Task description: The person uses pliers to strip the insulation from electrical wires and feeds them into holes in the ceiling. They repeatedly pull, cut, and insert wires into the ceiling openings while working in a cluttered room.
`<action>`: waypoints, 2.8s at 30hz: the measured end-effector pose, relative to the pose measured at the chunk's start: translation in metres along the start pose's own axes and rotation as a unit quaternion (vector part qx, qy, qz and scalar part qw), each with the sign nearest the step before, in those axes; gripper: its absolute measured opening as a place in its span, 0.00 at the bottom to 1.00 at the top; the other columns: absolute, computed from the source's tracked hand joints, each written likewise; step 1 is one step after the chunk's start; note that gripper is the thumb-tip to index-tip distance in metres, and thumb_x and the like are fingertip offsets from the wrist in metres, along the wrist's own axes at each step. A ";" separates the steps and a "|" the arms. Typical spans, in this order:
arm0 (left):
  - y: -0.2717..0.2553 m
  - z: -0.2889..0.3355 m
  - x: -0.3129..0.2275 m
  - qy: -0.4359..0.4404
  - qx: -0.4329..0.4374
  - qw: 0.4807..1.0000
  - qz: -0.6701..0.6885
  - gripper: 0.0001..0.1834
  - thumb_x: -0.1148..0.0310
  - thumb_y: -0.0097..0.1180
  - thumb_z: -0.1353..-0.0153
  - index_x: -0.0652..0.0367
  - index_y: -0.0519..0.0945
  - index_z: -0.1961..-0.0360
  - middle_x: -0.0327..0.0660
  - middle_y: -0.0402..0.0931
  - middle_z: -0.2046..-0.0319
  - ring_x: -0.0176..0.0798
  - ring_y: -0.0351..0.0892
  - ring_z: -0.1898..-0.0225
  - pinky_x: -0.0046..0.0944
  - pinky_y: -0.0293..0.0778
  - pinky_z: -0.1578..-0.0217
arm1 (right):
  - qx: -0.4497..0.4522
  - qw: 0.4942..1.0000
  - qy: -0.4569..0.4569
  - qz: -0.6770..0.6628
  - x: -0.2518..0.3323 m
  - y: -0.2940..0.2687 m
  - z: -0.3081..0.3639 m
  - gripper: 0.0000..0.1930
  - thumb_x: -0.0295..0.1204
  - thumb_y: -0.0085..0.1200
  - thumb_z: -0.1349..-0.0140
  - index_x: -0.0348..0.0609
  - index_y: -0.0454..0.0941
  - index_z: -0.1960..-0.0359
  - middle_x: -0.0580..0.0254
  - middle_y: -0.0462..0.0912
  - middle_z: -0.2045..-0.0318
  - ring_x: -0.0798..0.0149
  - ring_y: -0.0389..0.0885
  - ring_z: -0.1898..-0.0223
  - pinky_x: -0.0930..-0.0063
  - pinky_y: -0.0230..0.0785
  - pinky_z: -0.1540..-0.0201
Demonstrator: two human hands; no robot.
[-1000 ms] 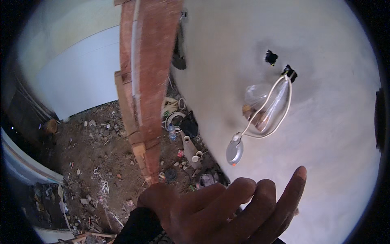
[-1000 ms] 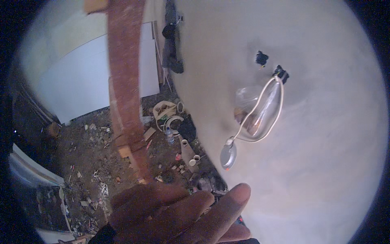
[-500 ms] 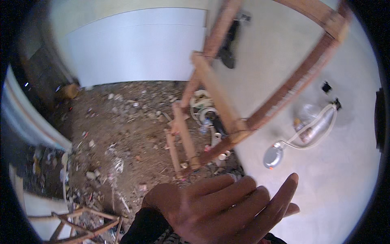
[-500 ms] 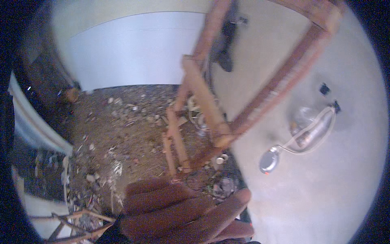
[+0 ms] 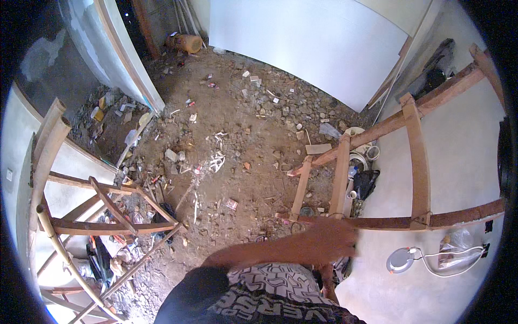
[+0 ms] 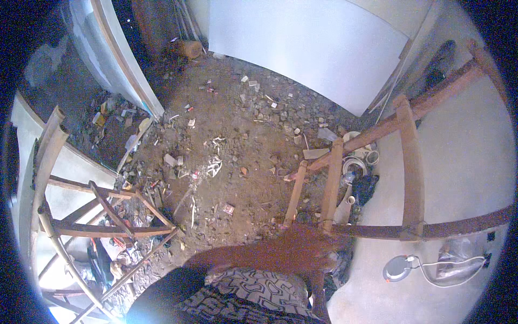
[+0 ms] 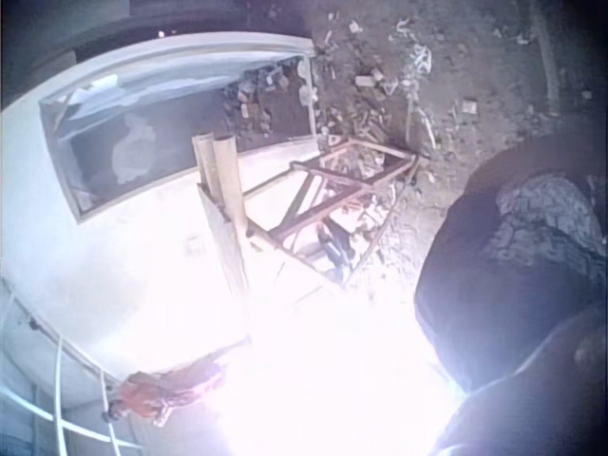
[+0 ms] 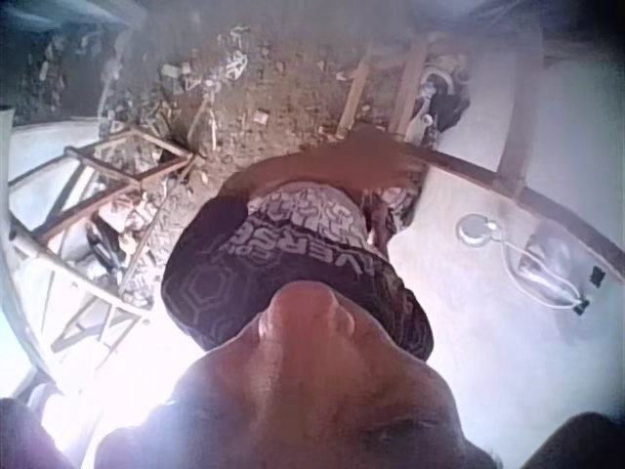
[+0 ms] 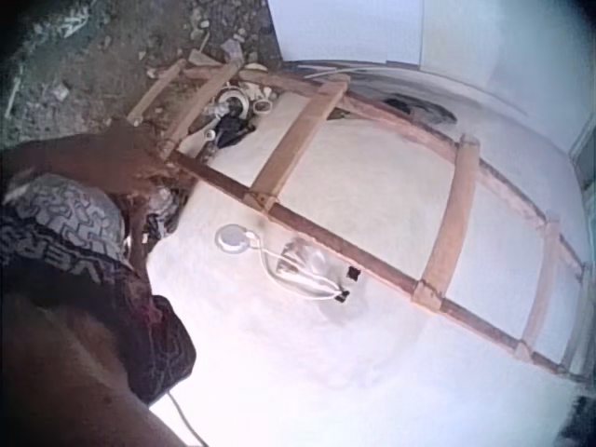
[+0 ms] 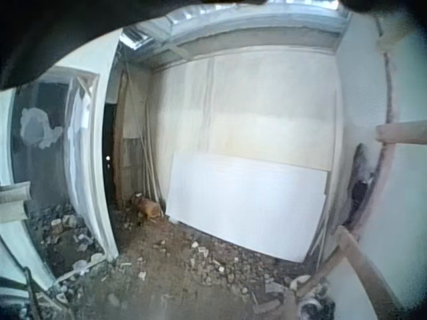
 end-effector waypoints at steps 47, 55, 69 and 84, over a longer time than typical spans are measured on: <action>0.051 0.136 0.480 -0.351 -0.255 0.901 0.001 0.26 0.72 0.46 0.36 0.62 0.66 0.36 0.53 0.68 0.38 0.52 0.67 0.36 0.47 0.62 0.38 | 0.258 0.690 0.130 -0.664 0.422 0.070 -0.364 0.08 0.35 0.55 0.37 0.43 0.79 0.65 0.67 0.78 0.77 0.66 0.76 0.77 0.70 0.71 0.75; -0.005 0.199 0.549 -0.449 -0.102 0.842 0.281 0.14 0.68 0.50 0.35 0.62 0.79 0.51 0.46 0.77 0.53 0.42 0.74 0.51 0.41 0.69 0.49 | 0.114 0.941 -0.027 -0.317 0.369 0.060 -0.504 0.12 0.39 0.55 0.37 0.45 0.77 0.70 0.66 0.74 0.77 0.67 0.74 0.75 0.67 0.69 0.71; -0.078 -0.024 0.646 -0.487 0.230 0.804 0.252 0.09 0.63 0.57 0.35 0.54 0.78 0.71 0.27 0.65 0.80 0.24 0.60 0.80 0.29 0.58 0.80 | 0.019 0.953 0.303 -0.028 0.157 0.167 -0.262 0.17 0.39 0.47 0.35 0.35 0.80 0.65 0.40 0.82 0.65 0.43 0.82 0.62 0.49 0.73 0.55; 0.075 0.012 0.539 -0.375 0.553 0.719 0.189 0.13 0.59 0.55 0.33 0.57 0.81 0.59 0.30 0.70 0.78 0.23 0.65 0.79 0.26 0.60 0.80 | -0.424 0.368 0.699 -0.443 0.172 0.418 -0.036 0.15 0.34 0.49 0.43 0.32 0.80 0.74 0.50 0.79 0.83 0.54 0.82 0.81 0.57 0.74 0.77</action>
Point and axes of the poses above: each hand's wrist, its own z-axis away from the middle knuckle, its own y-axis out of the palm, x = y × z, the point moved 5 cm from there along -z, towards the middle knuckle
